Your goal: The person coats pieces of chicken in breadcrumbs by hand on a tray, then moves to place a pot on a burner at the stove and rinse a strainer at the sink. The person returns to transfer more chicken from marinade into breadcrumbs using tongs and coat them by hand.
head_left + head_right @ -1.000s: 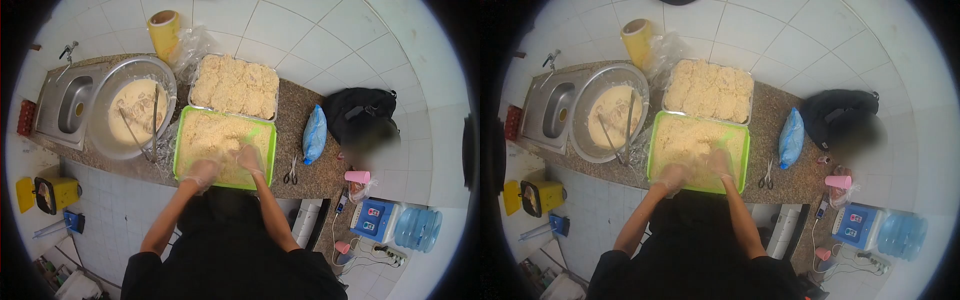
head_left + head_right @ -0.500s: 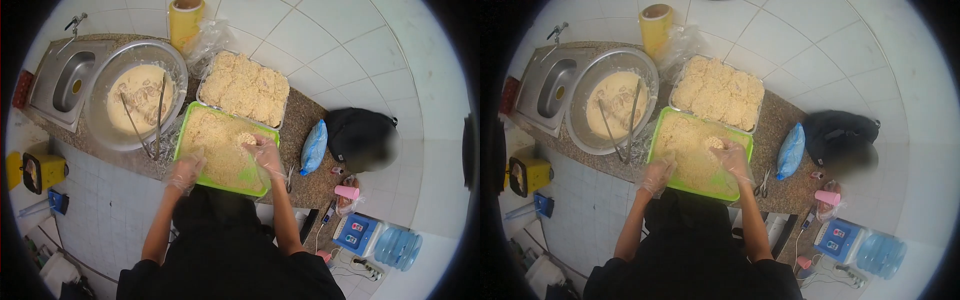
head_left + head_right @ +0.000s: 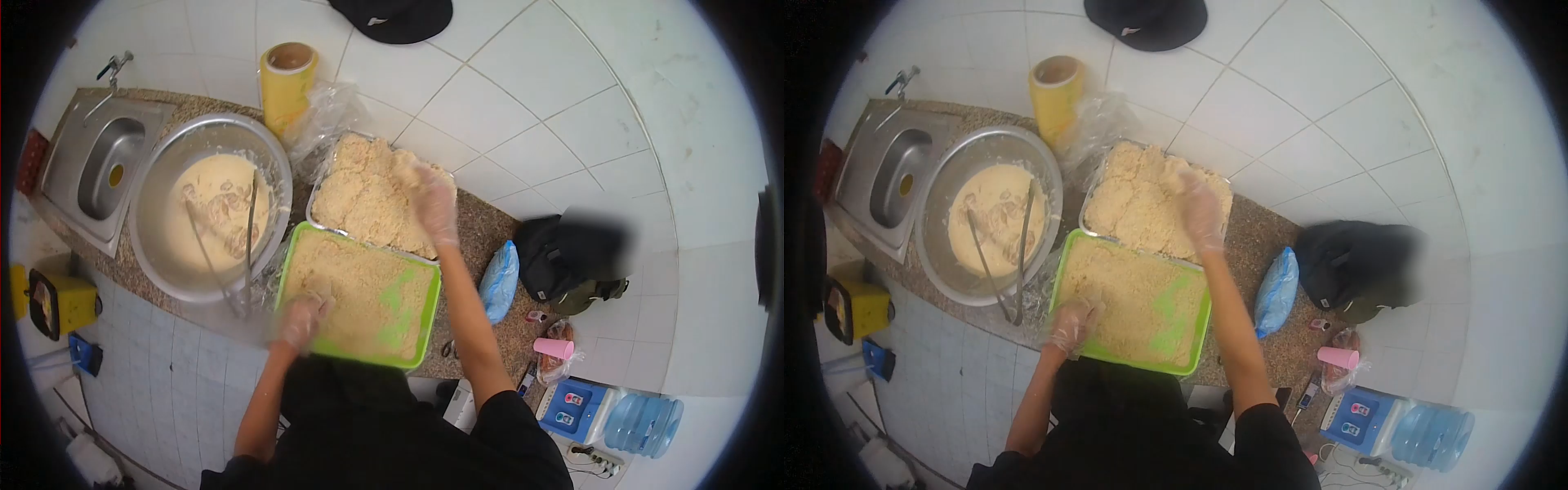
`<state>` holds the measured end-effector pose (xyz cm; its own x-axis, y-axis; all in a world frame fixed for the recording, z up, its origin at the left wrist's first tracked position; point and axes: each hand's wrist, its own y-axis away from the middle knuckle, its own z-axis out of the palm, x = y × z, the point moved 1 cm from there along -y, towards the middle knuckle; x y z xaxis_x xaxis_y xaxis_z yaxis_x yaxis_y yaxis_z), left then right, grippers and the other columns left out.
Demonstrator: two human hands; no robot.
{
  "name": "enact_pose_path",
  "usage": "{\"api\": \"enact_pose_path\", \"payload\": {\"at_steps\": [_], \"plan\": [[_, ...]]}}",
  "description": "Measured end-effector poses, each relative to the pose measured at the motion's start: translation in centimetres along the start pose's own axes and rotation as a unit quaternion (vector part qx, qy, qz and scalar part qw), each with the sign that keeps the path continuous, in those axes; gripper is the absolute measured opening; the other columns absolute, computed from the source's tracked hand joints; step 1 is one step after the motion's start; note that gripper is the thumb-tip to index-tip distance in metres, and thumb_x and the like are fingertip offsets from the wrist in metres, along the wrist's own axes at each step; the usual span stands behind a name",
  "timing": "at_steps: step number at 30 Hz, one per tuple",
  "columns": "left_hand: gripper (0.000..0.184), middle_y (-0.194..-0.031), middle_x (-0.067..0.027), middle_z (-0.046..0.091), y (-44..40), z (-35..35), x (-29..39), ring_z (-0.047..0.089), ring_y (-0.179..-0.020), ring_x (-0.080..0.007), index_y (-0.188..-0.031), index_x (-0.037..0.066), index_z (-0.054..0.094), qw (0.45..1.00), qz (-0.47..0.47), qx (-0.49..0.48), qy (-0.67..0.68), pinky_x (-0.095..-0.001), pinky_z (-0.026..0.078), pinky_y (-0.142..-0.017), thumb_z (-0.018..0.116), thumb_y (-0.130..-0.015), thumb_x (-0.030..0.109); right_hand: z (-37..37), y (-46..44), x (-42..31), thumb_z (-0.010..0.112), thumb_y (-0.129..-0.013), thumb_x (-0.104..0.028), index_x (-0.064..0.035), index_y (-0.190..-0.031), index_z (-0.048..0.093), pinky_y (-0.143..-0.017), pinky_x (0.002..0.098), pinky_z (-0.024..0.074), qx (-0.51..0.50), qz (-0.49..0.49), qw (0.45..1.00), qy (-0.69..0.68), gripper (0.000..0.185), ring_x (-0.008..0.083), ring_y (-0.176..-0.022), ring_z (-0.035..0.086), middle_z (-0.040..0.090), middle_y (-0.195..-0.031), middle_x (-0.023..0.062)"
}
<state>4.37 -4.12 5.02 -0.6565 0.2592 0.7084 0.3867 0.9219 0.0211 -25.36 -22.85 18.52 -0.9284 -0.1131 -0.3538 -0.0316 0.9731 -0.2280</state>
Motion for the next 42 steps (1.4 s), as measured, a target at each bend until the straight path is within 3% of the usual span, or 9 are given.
{"api": "enact_pose_path", "payload": {"at_steps": [2, 9, 15, 19, 26, 31, 34, 37, 42], "plan": [[0.033, -0.095, -0.0241, 0.067, -2.0, -0.3, 0.7, 0.063, -0.089, -0.0429, -0.119, 0.004, 0.067, 1.000, 0.028, 0.007, -0.007, -0.0510, 0.051, -0.077, 0.056, -0.100, 0.028, 7.9, 2.1, 5.2, 0.059, -0.098, -0.014, -0.0045, -0.139, 0.057, -0.105, 0.0407, 0.0485, 0.006, -0.148, 0.986, 0.077, 0.042, 0.0293, -0.118, 0.064, 0.064, -0.133, 0.0197], [0.045, -0.150, -0.0127, 0.054, -22.4, 1.8, 6.5, 0.047, -0.141, -0.0299, -0.144, 0.005, 0.056, 0.922, 0.277, 0.262, 0.060, -0.0435, 0.036, -0.119, 0.058, -0.100, 0.018, 6.1, 18.2, -2.6, 0.059, -0.101, -0.011, -0.0022, -0.135, 0.060, -0.109, 0.0414, 0.0461, 0.067, 0.093, 0.983, -0.146, 0.035, 0.0325, -0.127, 0.060, 0.065, -0.133, 0.0163], [0.067, -0.161, -0.0187, 0.036, -34.8, 3.5, 10.3, 0.027, -0.153, -0.0302, -0.156, -0.005, 0.030, 0.968, 0.137, 0.015, -0.210, -0.0385, 0.020, -0.127, 0.043, -0.106, 0.037, 13.3, 28.5, 3.0, 0.063, -0.101, -0.015, 0.0007, -0.134, 0.061, -0.102, 0.0360, 0.0478, 0.118, 0.327, 0.848, -0.399, 0.036, 0.0216, -0.116, 0.063, 0.067, -0.126, 0.0102], [0.065, -0.163, -0.0194, 0.033, -34.1, 3.8, 10.2, 0.027, -0.154, -0.0262, -0.154, -0.006, 0.032, 0.964, 0.132, 0.005, -0.231, -0.0365, 0.017, -0.128, 0.040, -0.107, 0.037, 12.2, 22.4, 3.0, 0.069, -0.096, -0.029, 0.0100, -0.133, 0.059, -0.104, 0.0388, 0.0474, -0.015, 0.434, 0.741, -0.512, 0.054, 0.0267, -0.123, 0.061, 0.064, -0.134, 0.0195], [0.038, -0.136, -0.0227, 0.061, -18.9, -0.8, 7.0, 0.058, -0.126, -0.0383, -0.133, -0.004, 0.058, 0.936, 0.204, 0.232, 0.165, -0.0446, 0.046, -0.108, 0.059, -0.100, 0.014, 10.2, 13.9, -3.7, 0.084, -0.080, -0.037, 0.0093, -0.121, 0.067, -0.085, 0.0361, 0.0534, -0.364, 0.372, 0.811, -0.268, 0.064, 0.0222, -0.098, 0.067, 0.072, -0.108, 0.0144], [0.026, -0.118, -0.0237, 0.068, -1.5, -1.3, 2.9, 0.066, -0.101, -0.0419, -0.118, -0.004, 0.067, 0.912, 0.108, 0.241, -0.314, -0.0470, 0.053, -0.090, 0.058, -0.098, 0.009, 14.0, 17.6, -4.0, 0.085, -0.079, -0.036, 0.0074, -0.117, 0.071, -0.082, 0.0368, 0.0549, -0.142, 0.278, 0.848, -0.428, 0.060, 0.0219, -0.092, 0.069, 0.075, -0.104, 0.0151], [0.032, -0.120, -0.0274, 0.065, 2.2, -2.8, 2.9, 0.065, -0.102, -0.0444, -0.123, -0.005, 0.063, 0.984, -0.168, 0.055, 0.024, -0.0474, 0.053, -0.090, 0.053, -0.101, 0.016, 11.7, 17.7, -3.4, 0.087, -0.078, -0.037, 0.0071, -0.122, 0.070, -0.085, 0.0366, 0.0549, -0.211, 0.344, 0.812, -0.422, 0.065, 0.0219, -0.094, 0.070, 0.075, -0.106, 0.0153], [0.041, -0.127, -0.0288, 0.062, 2.1, -0.9, 1.6, 0.063, -0.109, -0.0440, -0.130, -0.006, 0.059, 0.984, -0.094, 0.040, -0.149, -0.0471, 0.051, -0.095, 0.048, -0.104, 0.024, 12.4, 16.3, -5.0, 0.089, -0.076, -0.039, 0.0071, -0.124, 0.069, -0.085, 0.0365, 0.0548, -0.191, 0.430, 0.777, -0.417, 0.070, 0.0220, -0.095, 0.070, 0.076, -0.105, 0.0146], [0.047, -0.132, -0.0280, 0.060, 0.6, -0.2, 4.0, 0.061, -0.116, -0.0431, -0.134, -0.004, 0.057, 0.974, -0.187, 0.121, -0.045, -0.0455, 0.048, -0.103, 0.047, -0.105, 0.030, 19.1, 16.4, -4.9, 0.088, -0.075, -0.043, 0.0090, -0.125, 0.067, -0.083, 0.0366, 0.0543, -0.126, 0.362, 0.814, -0.437, 0.075, 0.0252, -0.096, 0.071, 0.075, -0.107, 0.0191]]}}
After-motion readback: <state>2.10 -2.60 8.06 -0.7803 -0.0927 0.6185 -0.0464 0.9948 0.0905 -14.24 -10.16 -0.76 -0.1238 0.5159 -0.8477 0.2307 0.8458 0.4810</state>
